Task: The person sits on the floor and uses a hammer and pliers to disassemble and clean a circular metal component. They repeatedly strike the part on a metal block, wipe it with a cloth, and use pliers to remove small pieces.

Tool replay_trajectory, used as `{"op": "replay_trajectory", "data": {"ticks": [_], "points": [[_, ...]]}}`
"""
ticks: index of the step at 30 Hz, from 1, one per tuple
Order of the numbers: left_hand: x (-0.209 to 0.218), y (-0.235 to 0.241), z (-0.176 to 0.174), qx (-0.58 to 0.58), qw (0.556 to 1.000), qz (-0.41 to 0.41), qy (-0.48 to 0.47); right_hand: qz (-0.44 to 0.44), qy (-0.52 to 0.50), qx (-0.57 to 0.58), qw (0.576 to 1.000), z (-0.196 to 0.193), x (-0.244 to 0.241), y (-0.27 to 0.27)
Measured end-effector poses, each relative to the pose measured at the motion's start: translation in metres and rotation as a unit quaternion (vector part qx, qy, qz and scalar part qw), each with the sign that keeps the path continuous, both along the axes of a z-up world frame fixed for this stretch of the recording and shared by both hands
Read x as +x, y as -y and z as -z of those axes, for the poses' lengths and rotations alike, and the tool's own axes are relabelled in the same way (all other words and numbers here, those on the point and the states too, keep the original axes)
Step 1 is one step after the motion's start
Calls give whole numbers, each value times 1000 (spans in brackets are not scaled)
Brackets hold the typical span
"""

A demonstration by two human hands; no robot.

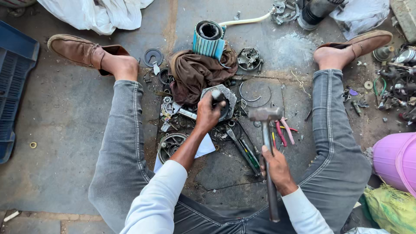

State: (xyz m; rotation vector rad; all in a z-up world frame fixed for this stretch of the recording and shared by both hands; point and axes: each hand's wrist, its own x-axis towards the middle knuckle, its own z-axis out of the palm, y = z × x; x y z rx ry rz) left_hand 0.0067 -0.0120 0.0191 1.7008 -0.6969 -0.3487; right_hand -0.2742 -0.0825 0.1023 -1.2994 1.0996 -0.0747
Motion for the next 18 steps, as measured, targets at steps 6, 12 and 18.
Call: {"op": "replay_trajectory", "data": {"ticks": [6,12,18], "points": [[30,-7,-10,145,984,-88,-51,24,-66,90,993,52,-21,-6],[34,-39,-26,423,901,-77,-60,43,-123,120,984,77,-23,-10],[27,-33,-14,468,883,-27,-34,31,-124,103,986,87,-24,-10]]}}
